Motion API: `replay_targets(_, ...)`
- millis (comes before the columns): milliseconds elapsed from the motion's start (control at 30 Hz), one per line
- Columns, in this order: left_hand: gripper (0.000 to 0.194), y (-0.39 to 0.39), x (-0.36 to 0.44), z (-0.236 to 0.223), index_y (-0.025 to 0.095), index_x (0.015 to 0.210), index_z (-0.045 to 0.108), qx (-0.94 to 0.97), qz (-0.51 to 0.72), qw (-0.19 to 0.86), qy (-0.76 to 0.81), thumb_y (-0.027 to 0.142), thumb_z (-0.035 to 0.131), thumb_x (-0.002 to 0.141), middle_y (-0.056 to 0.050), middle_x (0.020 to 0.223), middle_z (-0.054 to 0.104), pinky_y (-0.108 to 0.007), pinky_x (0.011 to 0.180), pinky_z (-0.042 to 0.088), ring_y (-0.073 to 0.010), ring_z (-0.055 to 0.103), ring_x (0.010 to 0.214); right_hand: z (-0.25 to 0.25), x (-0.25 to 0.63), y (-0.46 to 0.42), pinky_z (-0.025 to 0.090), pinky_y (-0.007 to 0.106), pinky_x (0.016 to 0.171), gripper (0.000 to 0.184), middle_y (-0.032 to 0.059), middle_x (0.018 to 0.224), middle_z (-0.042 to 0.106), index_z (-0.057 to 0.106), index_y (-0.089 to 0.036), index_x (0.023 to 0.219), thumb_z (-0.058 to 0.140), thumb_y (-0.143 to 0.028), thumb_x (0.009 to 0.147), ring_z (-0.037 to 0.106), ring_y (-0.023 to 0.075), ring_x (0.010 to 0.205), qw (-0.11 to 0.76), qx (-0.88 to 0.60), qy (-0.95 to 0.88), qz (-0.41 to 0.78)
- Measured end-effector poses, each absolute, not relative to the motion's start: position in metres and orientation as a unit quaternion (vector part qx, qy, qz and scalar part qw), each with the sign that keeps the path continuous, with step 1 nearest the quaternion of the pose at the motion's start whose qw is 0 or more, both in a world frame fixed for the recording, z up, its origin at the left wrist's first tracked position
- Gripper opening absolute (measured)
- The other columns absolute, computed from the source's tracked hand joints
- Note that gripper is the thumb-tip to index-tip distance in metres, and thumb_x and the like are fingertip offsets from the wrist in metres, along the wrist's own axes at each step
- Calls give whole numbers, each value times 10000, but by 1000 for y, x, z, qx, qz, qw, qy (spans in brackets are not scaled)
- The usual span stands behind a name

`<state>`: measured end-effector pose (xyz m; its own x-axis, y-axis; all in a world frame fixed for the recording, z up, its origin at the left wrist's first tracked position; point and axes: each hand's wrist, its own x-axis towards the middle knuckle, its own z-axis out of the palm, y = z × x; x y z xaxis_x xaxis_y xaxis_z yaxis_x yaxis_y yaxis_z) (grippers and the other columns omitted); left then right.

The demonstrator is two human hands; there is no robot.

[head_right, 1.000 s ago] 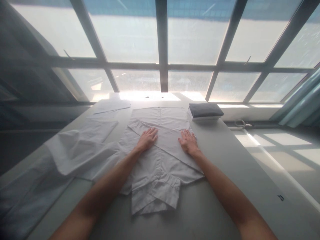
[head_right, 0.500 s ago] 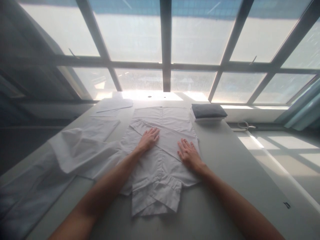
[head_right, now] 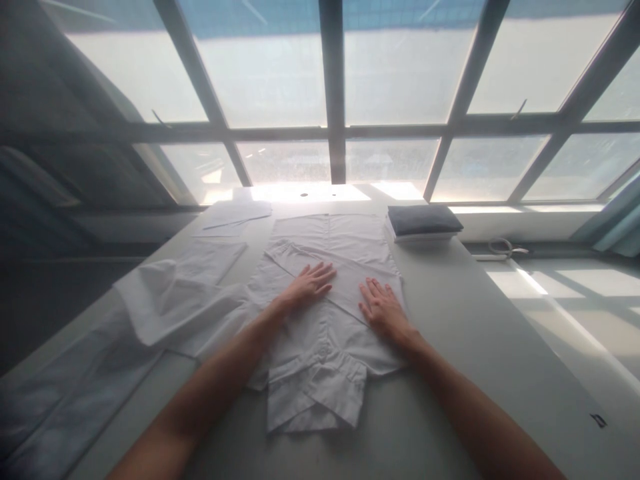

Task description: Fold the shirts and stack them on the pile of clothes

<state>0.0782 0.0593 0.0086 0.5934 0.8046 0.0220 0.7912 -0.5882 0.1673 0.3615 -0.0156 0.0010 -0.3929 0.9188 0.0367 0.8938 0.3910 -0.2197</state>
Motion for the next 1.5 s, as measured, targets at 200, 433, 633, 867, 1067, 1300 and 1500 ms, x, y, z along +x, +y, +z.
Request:
replay_targets(200,567,59,84,9,348,1606,352,872,54,65,482,541,275,1078,-14,1706,255,-563,1260,153,-278,187,1582,3,361,-16,128,476,1266,614,147,1692,250,373,-128,1602,361,-387,1045,206,266,1572,71,-548,-829,87)
replay_targets(433,579,73,65,9,278,1615,351,779,55,38,623,484,253,1083,-52,1706,249,-604,1238,192,-336,196,1572,4,361,-16,118,462,1269,620,141,1695,244,367,-130,1606,357,-391,1044,207,260,1572,69,-551,-827,91)
replay_targets(633,600,75,63,10,241,1612,355,759,60,38,647,491,287,1070,-100,1707,235,-647,1222,186,-370,187,1569,4,360,-16,122,471,1267,621,152,1692,252,371,-122,1602,356,-390,1042,207,263,1571,74,-548,-828,91)
replay_targets(867,616,76,98,17,299,1627,295,880,11,96,464,557,287,1068,-52,1723,186,-583,1252,124,-287,96,1596,2,360,-15,118,479,1265,619,155,1690,254,377,-128,1599,355,-397,1042,208,266,1571,82,-545,-829,92)
replay_targets(1067,585,115,84,14,306,1632,285,843,21,67,534,500,256,1081,-47,1718,213,-587,1248,134,-295,137,1589,2,360,-16,108,473,1268,614,152,1691,257,380,-132,1598,363,-403,1047,206,266,1571,87,-545,-829,94)
replay_targets(1300,661,157,50,14,232,1646,240,761,12,58,646,546,200,1066,-89,1725,154,-691,1218,26,-330,68,1595,3,360,-16,106,473,1270,617,139,1694,245,370,-142,1605,360,-405,1046,197,255,1574,90,-545,-828,97)
replay_targets(1500,706,159,55,17,201,1654,213,724,22,56,687,568,208,1051,-104,1726,134,-720,1204,10,-358,47,1592,3,359,-16,106,475,1272,617,137,1695,245,373,-147,1604,353,-405,1044,196,252,1575,92,-545,-828,93)
